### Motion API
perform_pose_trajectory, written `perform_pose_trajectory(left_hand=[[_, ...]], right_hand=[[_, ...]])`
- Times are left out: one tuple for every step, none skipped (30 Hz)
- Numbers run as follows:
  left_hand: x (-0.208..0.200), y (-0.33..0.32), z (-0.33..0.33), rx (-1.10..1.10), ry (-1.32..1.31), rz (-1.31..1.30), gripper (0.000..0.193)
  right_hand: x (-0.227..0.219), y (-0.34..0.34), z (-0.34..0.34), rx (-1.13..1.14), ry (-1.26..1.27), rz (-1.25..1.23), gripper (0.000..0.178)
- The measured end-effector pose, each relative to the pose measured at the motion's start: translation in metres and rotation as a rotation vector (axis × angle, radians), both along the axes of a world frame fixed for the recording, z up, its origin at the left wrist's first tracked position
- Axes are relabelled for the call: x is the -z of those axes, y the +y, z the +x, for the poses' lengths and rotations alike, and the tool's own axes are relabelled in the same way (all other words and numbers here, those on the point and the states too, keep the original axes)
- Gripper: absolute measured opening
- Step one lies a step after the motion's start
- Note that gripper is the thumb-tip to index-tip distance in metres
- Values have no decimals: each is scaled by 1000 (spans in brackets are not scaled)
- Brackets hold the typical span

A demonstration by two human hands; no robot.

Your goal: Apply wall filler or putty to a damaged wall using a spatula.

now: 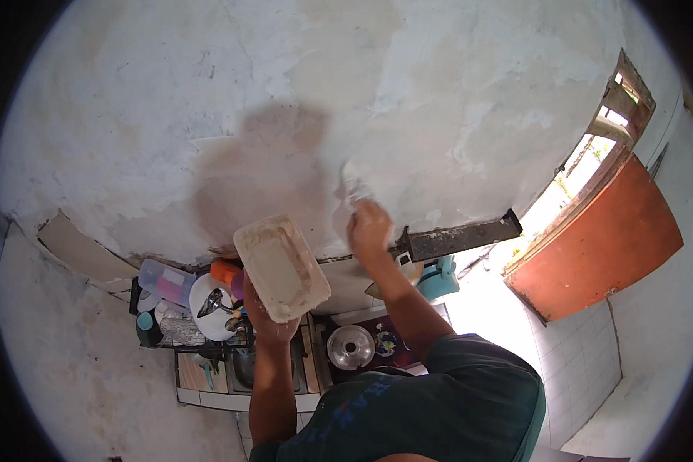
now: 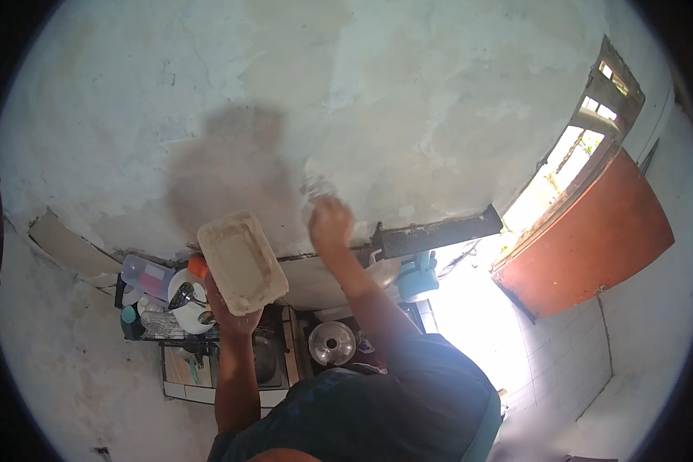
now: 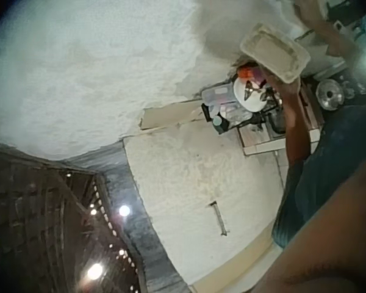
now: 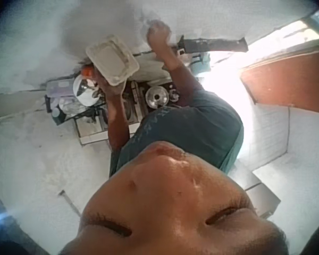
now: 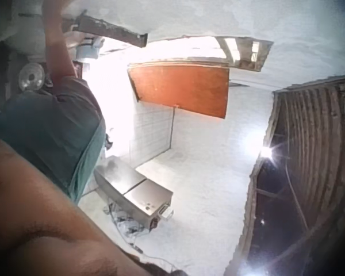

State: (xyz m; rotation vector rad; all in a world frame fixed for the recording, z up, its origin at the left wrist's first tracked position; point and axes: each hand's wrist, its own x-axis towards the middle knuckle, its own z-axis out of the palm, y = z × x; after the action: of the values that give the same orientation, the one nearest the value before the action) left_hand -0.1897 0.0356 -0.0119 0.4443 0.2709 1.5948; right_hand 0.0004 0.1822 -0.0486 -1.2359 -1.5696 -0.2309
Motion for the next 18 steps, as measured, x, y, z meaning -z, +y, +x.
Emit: perform_pose_trajectory(left_hand=[[2, 2, 0, 9, 17, 50, 49], [2, 2, 2, 16, 21, 44, 49], [-3, 4, 5, 45, -5, 38, 48], [-5, 6, 8, 75, -30, 32, 48], [-6, 6, 12, 89, -25, 30, 48], [-6, 6, 14, 103, -54, 11, 48], [-6, 5, 15, 114, -84, -10, 48], [-5, 6, 15, 113, -81, -10, 48], [-2, 8, 17, 112, -53, -7, 48], [0, 8, 21, 111, -26, -5, 48], [1, 6, 23, 112, -26, -9, 48], [1, 6, 25, 68, 26, -1, 48], [1, 8, 29, 35, 76, 8, 48], [2, 10, 32, 44, 73, 11, 48], [3, 14, 39, 116, -3, -13, 48], [6, 18, 44, 181, -76, -42, 47], [7, 18, 39, 167, -71, -47, 47], [11, 21, 38, 140, -87, -85, 48]], right_hand=[[0, -5, -4, 5, 3, -5, 26], [-2, -11, -6, -135, 42, -81, 25], [-3, -13, -4, -267, 84, -152, 24], [6, -10, 3, -317, 173, -220, 24], [14, -8, 18, -287, 214, -181, 26], [18, -7, 35, -264, 255, -140, 29], [14, -7, 53, -173, 349, -90, 28], [7, -7, 72, -83, 442, -42, 28], [-1, -3, 98, 114, 424, 68, 28], [-9, 2, 119, 313, 401, 175, 27], [-18, 3, 128, 315, 400, 172, 27], [-31, 7, 132, 309, 615, 177, 25], [-40, 12, 139, 309, 827, 187, 22], [-31, 33, 140, 317, 823, 194, 22], [-9, 62, 142, 432, 611, 257, 18], [6, 80, 136, 538, 397, 308, 14], [2, 72, 107, 462, 369, 172, 10], [-4, 55, 83, 396, 332, 43, 8]])
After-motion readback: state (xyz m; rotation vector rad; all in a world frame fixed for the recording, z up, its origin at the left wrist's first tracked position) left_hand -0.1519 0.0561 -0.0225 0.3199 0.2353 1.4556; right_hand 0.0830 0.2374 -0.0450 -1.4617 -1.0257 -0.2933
